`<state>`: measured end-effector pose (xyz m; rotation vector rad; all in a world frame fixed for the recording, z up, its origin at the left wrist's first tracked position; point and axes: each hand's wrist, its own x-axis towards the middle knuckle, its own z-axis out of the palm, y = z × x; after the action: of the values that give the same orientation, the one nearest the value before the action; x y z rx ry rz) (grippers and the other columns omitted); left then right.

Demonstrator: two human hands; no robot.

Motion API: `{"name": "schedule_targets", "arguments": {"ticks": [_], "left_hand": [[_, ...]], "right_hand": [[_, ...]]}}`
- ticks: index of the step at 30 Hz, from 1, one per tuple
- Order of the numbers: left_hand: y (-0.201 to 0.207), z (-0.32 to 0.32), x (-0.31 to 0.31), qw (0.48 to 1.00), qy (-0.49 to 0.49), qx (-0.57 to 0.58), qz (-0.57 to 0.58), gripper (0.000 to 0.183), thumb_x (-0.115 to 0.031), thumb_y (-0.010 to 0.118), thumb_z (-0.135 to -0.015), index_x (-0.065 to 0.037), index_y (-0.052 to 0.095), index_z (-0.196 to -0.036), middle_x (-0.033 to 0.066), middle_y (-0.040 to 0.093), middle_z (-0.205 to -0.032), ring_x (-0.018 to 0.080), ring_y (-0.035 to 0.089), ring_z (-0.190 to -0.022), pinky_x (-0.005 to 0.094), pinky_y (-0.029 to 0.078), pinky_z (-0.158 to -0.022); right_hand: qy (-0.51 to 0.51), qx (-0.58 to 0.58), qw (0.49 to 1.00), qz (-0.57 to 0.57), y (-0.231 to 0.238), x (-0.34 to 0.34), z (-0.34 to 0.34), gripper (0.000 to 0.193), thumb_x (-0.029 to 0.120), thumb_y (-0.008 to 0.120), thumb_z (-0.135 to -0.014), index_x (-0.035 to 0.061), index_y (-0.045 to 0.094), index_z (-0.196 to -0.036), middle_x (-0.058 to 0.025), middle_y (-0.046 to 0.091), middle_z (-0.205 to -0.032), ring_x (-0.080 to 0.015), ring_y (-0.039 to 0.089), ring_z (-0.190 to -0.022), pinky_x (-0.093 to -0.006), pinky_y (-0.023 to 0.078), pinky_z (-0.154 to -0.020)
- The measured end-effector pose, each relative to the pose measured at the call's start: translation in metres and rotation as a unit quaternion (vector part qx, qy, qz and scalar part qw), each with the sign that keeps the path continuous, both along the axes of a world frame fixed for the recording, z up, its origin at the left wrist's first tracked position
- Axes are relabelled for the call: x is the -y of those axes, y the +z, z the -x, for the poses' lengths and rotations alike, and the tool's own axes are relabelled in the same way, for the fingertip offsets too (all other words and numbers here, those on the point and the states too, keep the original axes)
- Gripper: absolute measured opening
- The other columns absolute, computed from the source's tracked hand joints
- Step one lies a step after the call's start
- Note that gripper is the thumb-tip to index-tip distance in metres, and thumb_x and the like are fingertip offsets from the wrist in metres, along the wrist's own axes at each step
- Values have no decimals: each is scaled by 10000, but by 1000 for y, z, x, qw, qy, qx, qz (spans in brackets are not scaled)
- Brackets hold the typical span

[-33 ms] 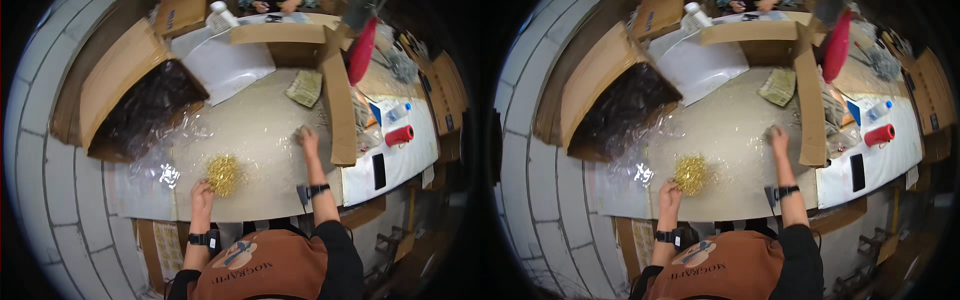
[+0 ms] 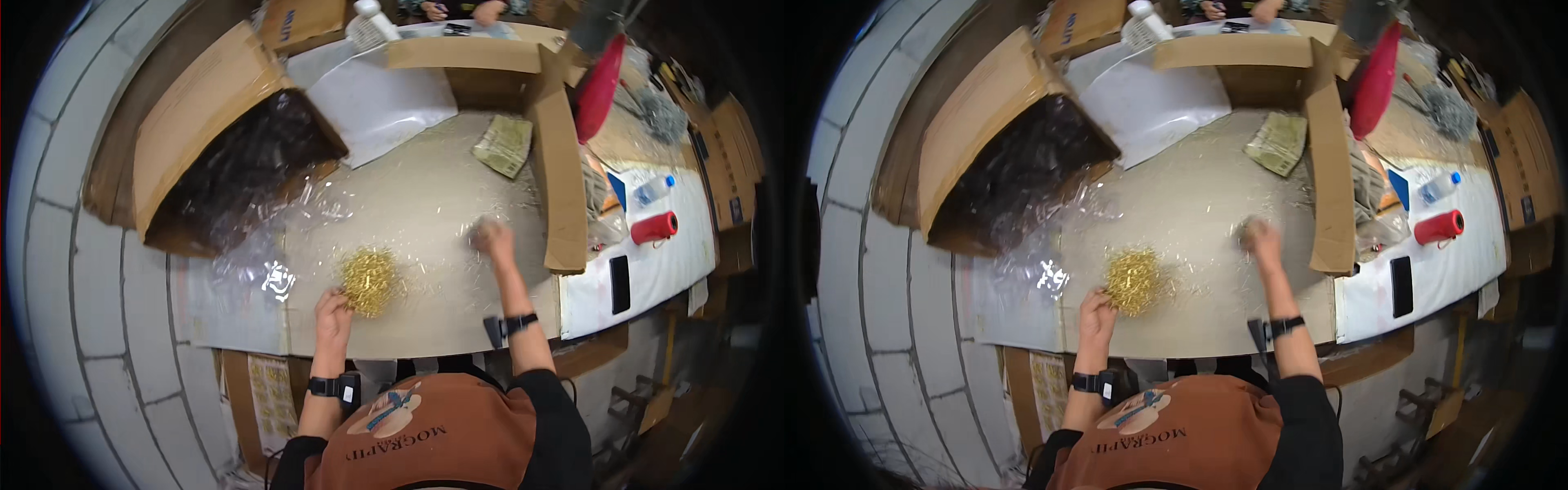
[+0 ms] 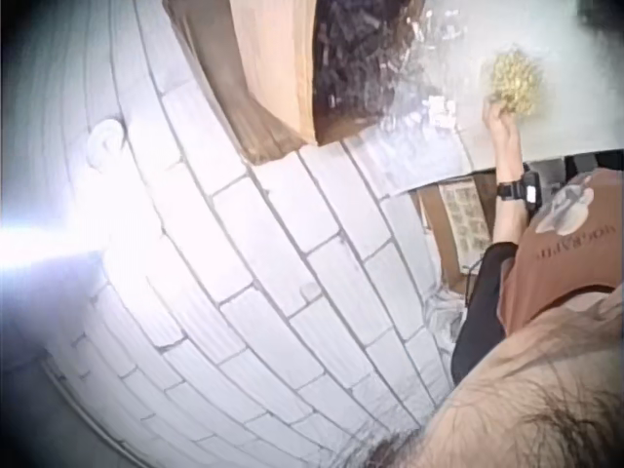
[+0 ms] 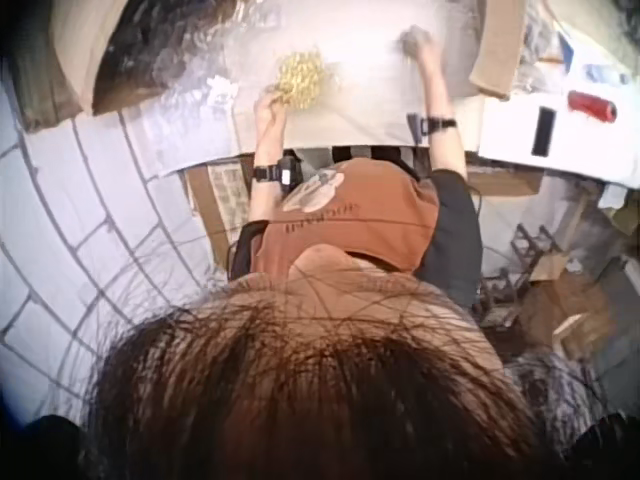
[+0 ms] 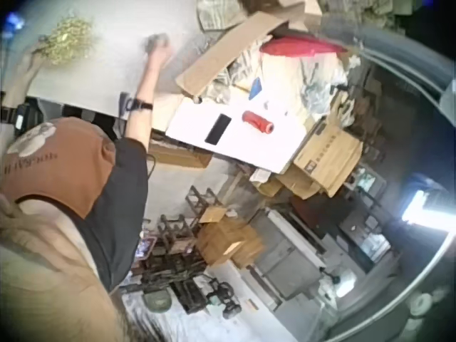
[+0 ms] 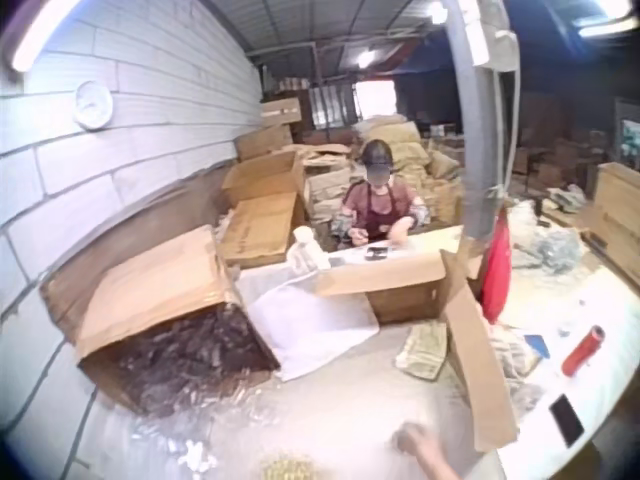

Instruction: Operating a machine to process strips and packaging small gold components into plastic bags.

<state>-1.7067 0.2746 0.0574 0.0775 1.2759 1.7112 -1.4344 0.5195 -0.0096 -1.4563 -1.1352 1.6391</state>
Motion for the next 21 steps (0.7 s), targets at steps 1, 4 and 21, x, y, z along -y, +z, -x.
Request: {"name": "schedule_targets", "arguments": {"ticks": [1, 4, 21], "left_hand": [[-1, -5, -4, 1000, 6, 4, -1, 156, 8, 540, -754, -68, 545, -890, 42, 548, -917, 134, 517, -808, 265, 404, -668], [-1, -11, -9, 997, -35, 61, -25, 177, 45, 538, -747, -85, 544, -868, 51, 558, -974, 152, 517, -823, 279, 412, -714], [-41, 44, 46, 982, -119, -132, 61, 261, -84, 582, -811, -15, 573, -1063, 64, 594, -1084, 159, 561, -989, 272, 431, -851]], "right_hand": [[79, -80, 992, 50, 8, 32, 8, 269, 266, 548, -893, 35, 646, -990, -56, 645, -734, -128, 584, -636, -240, 445, -545], [238, -204, 931, 188, 9, 99, 35, 524, 353, 627, -857, 9, 501, -1233, -167, 609, -1082, -251, 626, -918, -366, 547, -736], [-59, -438, 858, 260, 68, 97, 67, 268, 81, 596, -758, 2, 572, -1013, -102, 619, -982, -229, 586, -879, -416, 517, -762]]}}
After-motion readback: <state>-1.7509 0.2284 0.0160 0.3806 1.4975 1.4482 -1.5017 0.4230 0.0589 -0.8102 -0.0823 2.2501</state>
